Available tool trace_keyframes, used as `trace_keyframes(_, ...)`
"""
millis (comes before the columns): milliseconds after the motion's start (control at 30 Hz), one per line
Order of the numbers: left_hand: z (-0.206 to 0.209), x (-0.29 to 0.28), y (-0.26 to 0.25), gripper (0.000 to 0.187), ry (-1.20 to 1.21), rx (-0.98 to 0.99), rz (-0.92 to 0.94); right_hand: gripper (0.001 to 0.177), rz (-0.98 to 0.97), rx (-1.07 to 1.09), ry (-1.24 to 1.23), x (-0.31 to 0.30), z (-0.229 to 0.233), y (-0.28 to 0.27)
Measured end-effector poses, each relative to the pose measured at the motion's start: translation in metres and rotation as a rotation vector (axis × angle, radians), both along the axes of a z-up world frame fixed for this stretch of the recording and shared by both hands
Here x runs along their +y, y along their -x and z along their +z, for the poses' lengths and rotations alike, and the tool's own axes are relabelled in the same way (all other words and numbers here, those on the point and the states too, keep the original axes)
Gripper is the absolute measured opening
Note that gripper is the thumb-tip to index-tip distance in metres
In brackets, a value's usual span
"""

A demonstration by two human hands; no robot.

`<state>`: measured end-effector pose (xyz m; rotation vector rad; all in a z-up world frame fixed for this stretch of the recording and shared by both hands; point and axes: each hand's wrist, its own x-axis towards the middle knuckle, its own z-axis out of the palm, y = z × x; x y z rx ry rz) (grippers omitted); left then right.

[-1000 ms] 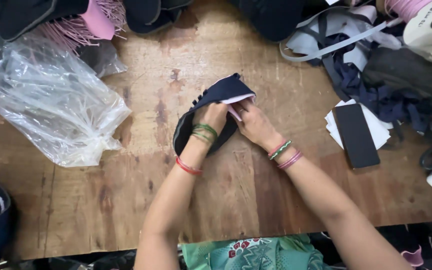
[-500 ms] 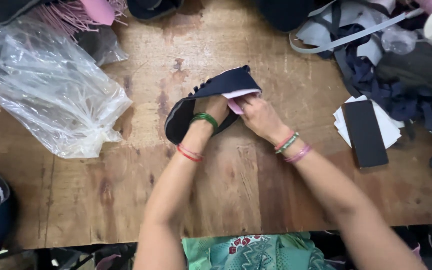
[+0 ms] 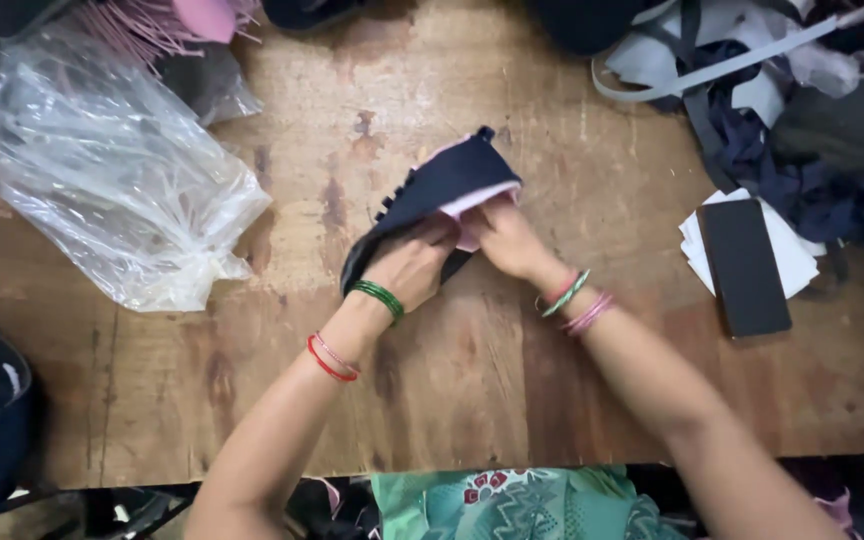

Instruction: The person works on a navy shoe upper with a pink lining at a workshop table, turning and pressing the lining inside the upper by hand. They repeatedly reposition the upper, smooth the lining along the edges, and rotate the shoe to work different sections.

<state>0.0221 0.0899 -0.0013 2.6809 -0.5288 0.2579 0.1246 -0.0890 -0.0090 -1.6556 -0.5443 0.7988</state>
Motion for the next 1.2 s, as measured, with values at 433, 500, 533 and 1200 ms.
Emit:
trace_keyframes(433, 0.003, 0.033, -0.045, 0.032, 0.331, 0.004, 0.136, 0.047, -0.183, -0.854, 0.072, 0.013, -0.014, 0.035)
trace_keyframes(500, -0.019, 0.034, -0.046, 0.035, 0.376, -0.04, 0.153, 0.041, -0.187, -0.775, 0.033, 0.012, -0.013, 0.032)
trace_keyframes(533, -0.05, 0.038, -0.051, 0.037, 0.27, -0.112, 0.085, 0.043, -0.16, -0.777, 0.057, 0.008, -0.014, 0.03)
trace_keyframes(1200, -0.009, -0.005, 0.033, 0.062, -0.109, 0.053, 0.198, 0.097, 0.277, -1.162, 0.399, -0.013, 0.011, 0.061)
